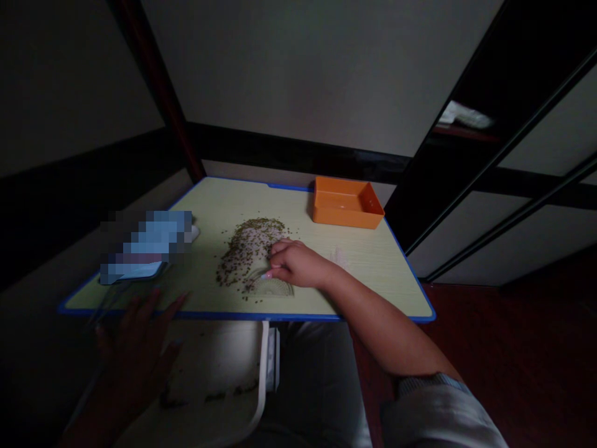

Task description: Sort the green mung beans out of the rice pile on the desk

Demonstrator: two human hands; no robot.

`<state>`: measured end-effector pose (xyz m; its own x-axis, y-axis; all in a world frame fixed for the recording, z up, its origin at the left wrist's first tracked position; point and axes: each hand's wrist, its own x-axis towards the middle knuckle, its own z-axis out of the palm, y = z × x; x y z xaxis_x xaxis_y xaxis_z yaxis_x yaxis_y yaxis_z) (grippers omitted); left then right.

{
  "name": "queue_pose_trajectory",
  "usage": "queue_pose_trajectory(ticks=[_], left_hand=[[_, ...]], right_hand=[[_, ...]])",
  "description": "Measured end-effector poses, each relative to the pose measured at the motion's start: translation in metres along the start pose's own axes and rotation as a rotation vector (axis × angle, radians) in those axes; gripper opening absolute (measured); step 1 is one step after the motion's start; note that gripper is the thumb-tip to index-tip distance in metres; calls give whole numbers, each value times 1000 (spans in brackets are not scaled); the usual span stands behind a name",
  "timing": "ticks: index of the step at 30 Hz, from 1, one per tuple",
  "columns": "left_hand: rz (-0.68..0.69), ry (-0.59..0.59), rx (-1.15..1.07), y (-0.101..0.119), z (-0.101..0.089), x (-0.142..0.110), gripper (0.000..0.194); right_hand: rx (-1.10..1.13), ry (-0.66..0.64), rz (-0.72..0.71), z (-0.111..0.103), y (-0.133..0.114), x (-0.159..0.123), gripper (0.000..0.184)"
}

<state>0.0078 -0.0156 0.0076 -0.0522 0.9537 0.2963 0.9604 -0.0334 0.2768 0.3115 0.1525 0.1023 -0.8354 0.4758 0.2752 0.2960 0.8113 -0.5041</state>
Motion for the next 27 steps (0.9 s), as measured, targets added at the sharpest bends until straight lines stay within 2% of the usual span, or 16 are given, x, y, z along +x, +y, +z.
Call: queue_pose_trajectory(ticks=[13,27], left_hand=[[21,17,-17,-2,2,0,62],[53,58,-8,-4,4,-1,66]], right_hand=[[33,-10,-16,-1,2,-2,36],[50,12,-70,2,4,-2,41]])
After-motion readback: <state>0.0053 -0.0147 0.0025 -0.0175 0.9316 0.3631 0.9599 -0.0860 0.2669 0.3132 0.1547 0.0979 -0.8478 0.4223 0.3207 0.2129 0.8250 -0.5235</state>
